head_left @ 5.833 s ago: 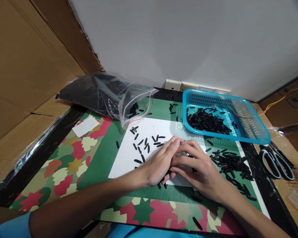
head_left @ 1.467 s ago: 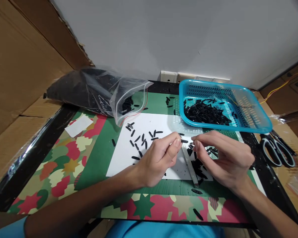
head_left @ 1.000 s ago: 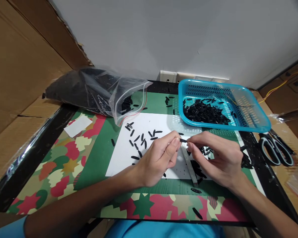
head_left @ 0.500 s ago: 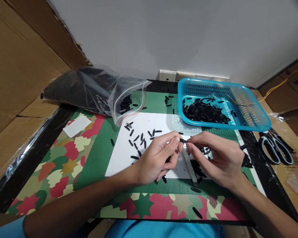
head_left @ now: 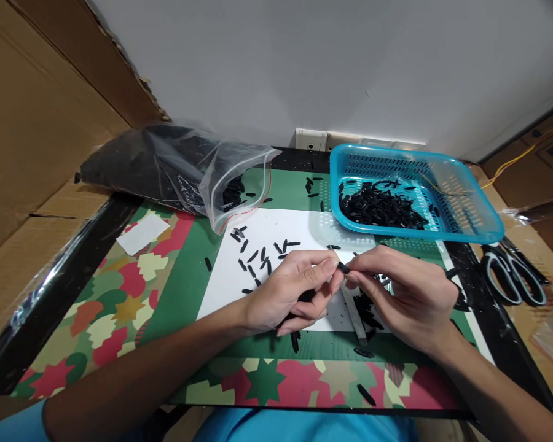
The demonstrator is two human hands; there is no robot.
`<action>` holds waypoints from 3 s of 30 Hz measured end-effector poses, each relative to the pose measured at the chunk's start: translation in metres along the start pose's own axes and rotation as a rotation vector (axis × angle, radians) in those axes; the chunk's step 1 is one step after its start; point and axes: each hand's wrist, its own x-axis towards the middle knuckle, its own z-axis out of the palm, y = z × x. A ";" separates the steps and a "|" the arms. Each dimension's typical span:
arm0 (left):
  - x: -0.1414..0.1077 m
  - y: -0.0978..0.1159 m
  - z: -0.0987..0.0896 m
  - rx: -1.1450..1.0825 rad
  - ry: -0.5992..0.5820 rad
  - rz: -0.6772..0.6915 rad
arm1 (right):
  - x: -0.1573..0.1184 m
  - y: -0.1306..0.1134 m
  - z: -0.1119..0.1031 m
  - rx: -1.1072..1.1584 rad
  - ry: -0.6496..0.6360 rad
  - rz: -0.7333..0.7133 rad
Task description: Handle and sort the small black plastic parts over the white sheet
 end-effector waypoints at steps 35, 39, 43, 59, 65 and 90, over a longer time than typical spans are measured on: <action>-0.001 0.003 0.005 0.032 0.001 -0.042 | 0.000 -0.003 0.006 0.376 -0.003 0.281; -0.002 0.000 0.009 0.165 0.098 0.018 | -0.002 -0.004 0.009 0.382 0.012 0.303; -0.003 -0.006 0.012 0.291 0.152 0.119 | -0.003 -0.003 0.010 0.400 0.011 0.354; -0.005 -0.008 0.012 0.678 0.173 0.187 | 0.002 0.001 0.007 0.413 -0.030 0.344; -0.005 -0.013 0.009 0.579 0.149 0.173 | 0.002 0.006 -0.004 0.290 -0.090 0.208; -0.001 -0.012 0.012 0.365 0.098 0.130 | 0.004 0.032 -0.030 -0.464 -0.641 -0.067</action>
